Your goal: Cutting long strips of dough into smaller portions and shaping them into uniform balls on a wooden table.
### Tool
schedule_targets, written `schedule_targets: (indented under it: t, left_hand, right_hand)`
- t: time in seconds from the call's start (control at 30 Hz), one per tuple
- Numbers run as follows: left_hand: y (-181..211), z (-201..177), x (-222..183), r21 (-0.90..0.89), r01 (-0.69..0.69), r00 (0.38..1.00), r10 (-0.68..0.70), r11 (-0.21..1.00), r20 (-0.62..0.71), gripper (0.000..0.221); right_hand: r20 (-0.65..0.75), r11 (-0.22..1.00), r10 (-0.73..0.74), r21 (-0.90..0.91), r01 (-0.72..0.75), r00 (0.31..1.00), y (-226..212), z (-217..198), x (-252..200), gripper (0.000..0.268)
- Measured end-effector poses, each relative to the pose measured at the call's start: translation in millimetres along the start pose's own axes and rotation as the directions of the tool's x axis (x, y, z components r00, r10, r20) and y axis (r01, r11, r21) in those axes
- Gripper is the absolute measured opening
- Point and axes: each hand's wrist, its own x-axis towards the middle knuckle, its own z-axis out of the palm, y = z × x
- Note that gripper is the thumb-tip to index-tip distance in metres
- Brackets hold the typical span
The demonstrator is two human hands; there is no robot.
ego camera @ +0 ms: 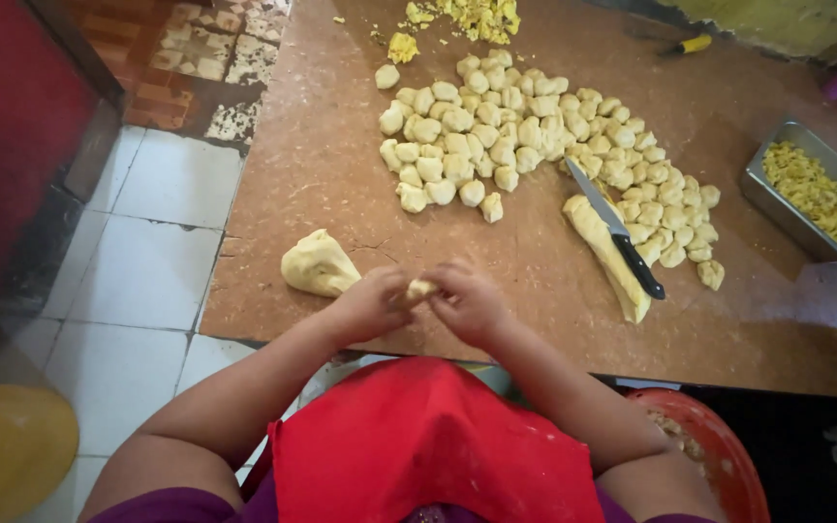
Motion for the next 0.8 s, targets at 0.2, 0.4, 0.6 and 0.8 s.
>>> schedule_targets:
  t: [0.2,0.4,0.6,0.8]
  left_hand:
    - [37,19,12,-0.036,0.281,0.956,-0.277,0.959,0.093,0.026]
    - [80,2,8,-0.104,0.291,0.941,-0.265,0.951,0.212,0.038]
    - [83,6,35,-0.186,0.289,0.955,-0.27,0.939,0.121,0.015]
    - [62,39,41,-0.1,0.122,0.978,-0.102,0.987,0.18,0.026]
  right_hand:
    - [0.093,0.981,0.116,-0.166,-0.099,0.989,-29,-8,-4,0.047]
    - [-0.05,0.976,-0.204,-0.085,0.199,0.978,-56,-26,4,0.021]
    - [-0.042,0.974,0.224,-0.027,-0.225,0.974,-62,-24,-10,0.086]
    - [-0.208,0.963,0.263,0.006,-0.268,0.942,-6,-25,-11,0.029]
